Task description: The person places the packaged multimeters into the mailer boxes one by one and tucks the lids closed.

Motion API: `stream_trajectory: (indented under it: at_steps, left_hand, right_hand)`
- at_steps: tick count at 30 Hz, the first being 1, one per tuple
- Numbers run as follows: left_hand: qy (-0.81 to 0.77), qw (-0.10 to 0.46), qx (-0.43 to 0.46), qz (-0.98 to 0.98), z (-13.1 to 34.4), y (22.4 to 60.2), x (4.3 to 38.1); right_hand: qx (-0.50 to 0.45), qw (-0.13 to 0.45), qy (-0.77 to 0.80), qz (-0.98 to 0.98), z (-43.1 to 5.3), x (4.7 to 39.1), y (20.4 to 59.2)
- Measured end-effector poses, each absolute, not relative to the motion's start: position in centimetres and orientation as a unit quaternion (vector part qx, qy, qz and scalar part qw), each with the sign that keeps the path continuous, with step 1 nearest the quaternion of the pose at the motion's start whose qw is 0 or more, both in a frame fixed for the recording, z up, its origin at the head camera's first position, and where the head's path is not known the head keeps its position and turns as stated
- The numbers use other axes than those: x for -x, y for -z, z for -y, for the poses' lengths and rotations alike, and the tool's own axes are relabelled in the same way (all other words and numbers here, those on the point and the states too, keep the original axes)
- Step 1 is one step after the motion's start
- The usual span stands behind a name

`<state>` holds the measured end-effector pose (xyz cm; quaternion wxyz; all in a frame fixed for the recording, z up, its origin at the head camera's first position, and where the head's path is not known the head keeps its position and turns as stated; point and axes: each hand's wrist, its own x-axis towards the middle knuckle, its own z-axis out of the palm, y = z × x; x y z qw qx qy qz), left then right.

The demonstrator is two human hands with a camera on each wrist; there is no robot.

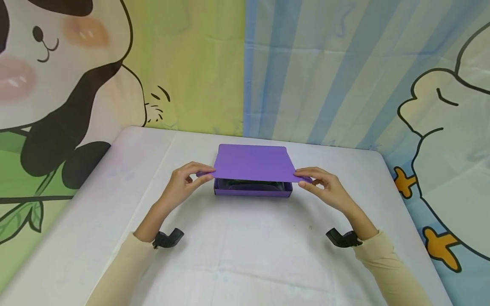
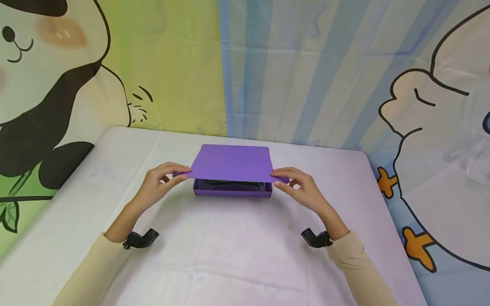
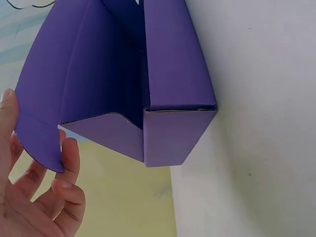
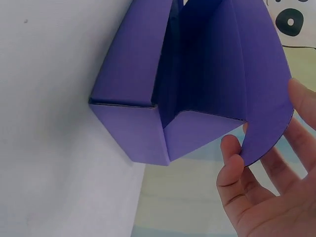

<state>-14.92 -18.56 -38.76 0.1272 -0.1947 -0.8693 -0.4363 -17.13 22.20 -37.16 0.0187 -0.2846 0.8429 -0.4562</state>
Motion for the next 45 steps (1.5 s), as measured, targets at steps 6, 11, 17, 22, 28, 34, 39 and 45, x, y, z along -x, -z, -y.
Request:
stream_trajectory:
  at_steps: [6, 11, 17, 22, 28, 34, 39, 45]
  left_hand:
    - [0.443, 0.104, 0.198, 0.868, 18.7, 39.3, 14.5]
    - [0.442, 0.103, 0.209, 0.866, 18.7, 39.7, 14.4]
    - [0.437, 0.099, 0.215, 0.868, 18.9, 40.5, 14.2]
    - [0.433, 0.084, 0.216, 0.871, 19.1, 40.9, 13.9]
    - [0.427, 0.074, 0.212, 0.876, 19.2, 41.5, 13.8]
    - [0.43, 0.071, 0.218, 0.873, 19.2, 42.0, 13.6]
    - [0.44, 0.069, 0.222, 0.867, 19.2, 42.5, 13.5]
    - [0.44, 0.074, 0.231, 0.865, 19.2, 43.0, 13.6]
  right_hand:
    - [0.297, 0.017, 0.451, -0.841, -21.5, 15.9, 36.2]
    - [0.296, 0.02, 0.442, -0.846, -21.2, 15.3, 35.7]
    - [0.294, 0.026, 0.441, -0.847, -21.2, 15.2, 36.2]
    - [0.305, 0.022, 0.446, -0.841, -21.2, 15.1, 36.8]
    - [0.314, 0.017, 0.441, -0.841, -21.3, 15.1, 37.6]
    - [0.315, 0.016, 0.445, -0.838, -21.3, 15.1, 38.3]
    - [0.315, 0.015, 0.448, -0.836, -21.3, 15.1, 38.8]
    - [0.316, 0.01, 0.446, -0.837, -21.2, 15.1, 39.3]
